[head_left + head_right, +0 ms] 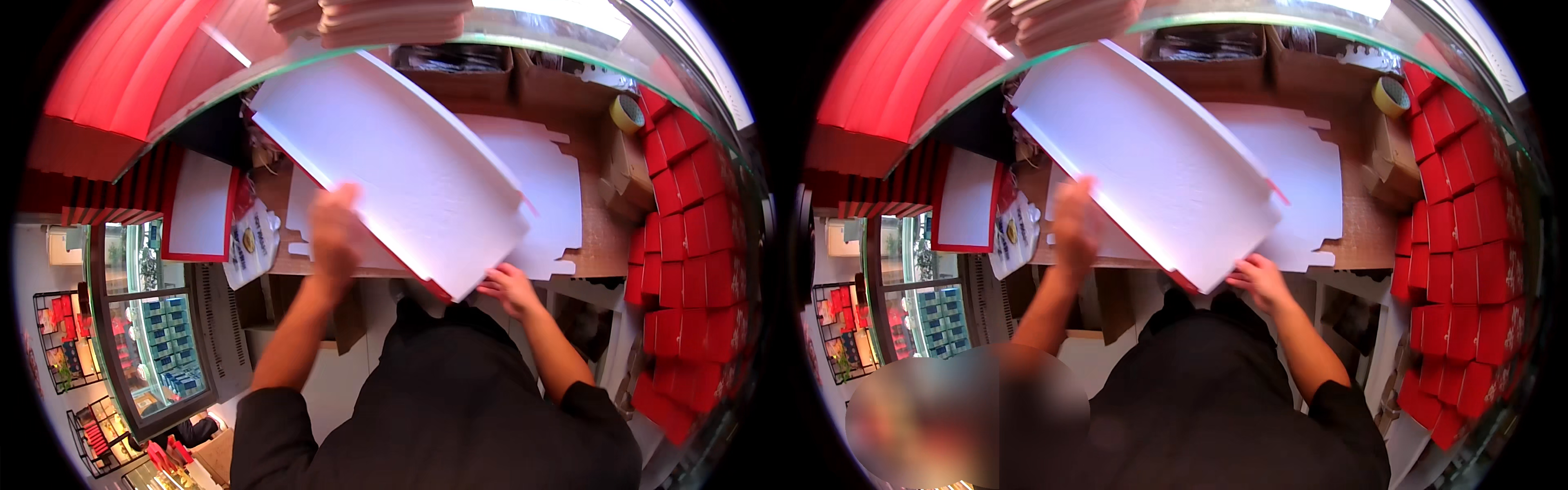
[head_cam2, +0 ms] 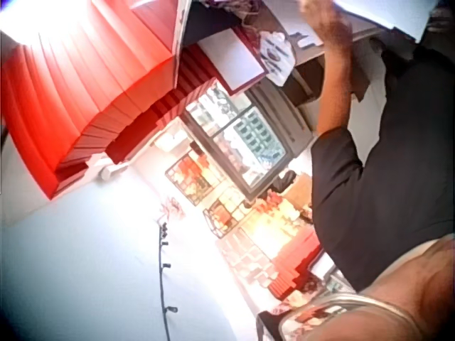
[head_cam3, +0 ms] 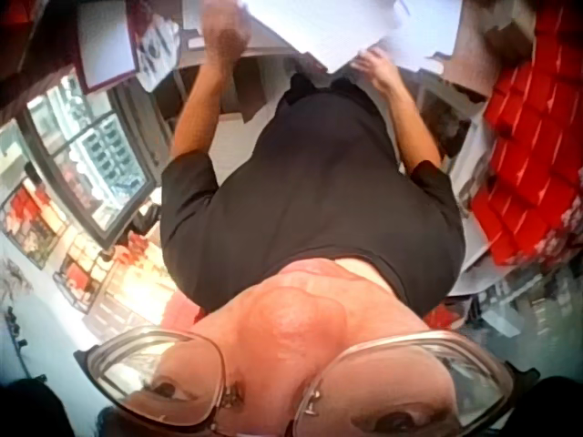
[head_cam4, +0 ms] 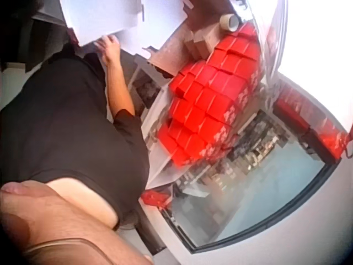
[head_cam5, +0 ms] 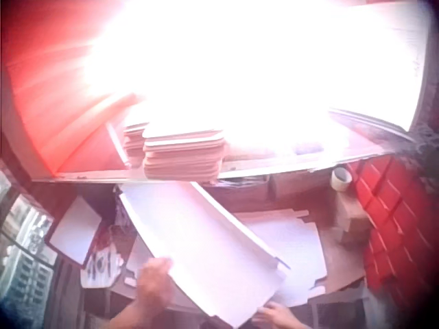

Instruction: The person assembles flat white cardboard boxes by applying red adhesive tape to the edges and folding the sides into shape. The person handles the boxes one at a time, smoothing the tape and folding the flaps to create a finished rectangular container.

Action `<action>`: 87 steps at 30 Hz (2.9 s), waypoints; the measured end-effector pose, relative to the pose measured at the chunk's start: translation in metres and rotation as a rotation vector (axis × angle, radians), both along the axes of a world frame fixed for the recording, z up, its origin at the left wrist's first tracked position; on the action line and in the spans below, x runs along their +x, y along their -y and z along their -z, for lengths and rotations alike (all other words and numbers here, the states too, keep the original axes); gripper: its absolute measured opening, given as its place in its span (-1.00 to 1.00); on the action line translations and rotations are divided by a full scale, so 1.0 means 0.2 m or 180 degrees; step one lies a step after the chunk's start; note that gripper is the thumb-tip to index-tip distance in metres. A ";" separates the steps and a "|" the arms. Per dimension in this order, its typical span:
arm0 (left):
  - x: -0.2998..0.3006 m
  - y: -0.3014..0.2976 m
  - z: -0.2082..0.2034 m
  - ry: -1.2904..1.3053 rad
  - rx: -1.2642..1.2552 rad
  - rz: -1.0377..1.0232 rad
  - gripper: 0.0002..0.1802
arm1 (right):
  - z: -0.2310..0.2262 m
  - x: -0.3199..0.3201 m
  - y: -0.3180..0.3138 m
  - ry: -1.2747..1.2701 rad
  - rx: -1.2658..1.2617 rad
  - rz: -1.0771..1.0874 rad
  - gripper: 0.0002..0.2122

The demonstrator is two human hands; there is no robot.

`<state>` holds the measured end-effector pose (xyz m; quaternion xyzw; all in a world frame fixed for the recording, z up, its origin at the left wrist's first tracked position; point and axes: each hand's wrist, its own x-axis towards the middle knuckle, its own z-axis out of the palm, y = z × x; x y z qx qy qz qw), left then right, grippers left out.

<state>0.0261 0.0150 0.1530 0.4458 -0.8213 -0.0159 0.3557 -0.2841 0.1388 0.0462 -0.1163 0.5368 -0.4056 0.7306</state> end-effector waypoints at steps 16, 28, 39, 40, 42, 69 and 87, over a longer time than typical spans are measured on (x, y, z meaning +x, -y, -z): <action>-0.33 -0.59 0.54 0.0923 0.1500 -0.0393 -0.47 | 0.05 0.25 0.04 -0.1328 -0.1254 -0.1842 -0.80; -0.14 -0.60 0.50 0.0697 0.1605 -0.0309 -0.77 | -0.05 0.30 0.47 -0.3871 -0.4939 -0.4398 -0.84; -0.10 -0.38 0.58 0.1570 0.0963 -0.0284 -0.75 | -0.01 0.47 0.69 -0.4922 -0.4888 -0.3593 -0.89; -0.11 -0.40 0.58 0.1444 0.1018 -0.0293 -0.73 | 0.02 0.47 0.68 -0.4804 -0.4761 -0.3832 -0.89; -0.12 -0.44 0.57 0.1194 0.1152 -0.0323 -0.68 | 0.01 0.47 0.66 -0.4524 -0.4493 -0.4313 -0.91; -0.07 -0.42 0.57 0.1696 0.1327 -0.0256 -0.86 | 0.00 0.45 0.65 -0.4036 -0.5423 -0.4785 -0.85; 0.07 -0.42 0.55 0.1326 0.2233 -0.0831 -0.81 | -0.01 0.43 0.73 -0.3984 -0.4559 -0.5029 -0.87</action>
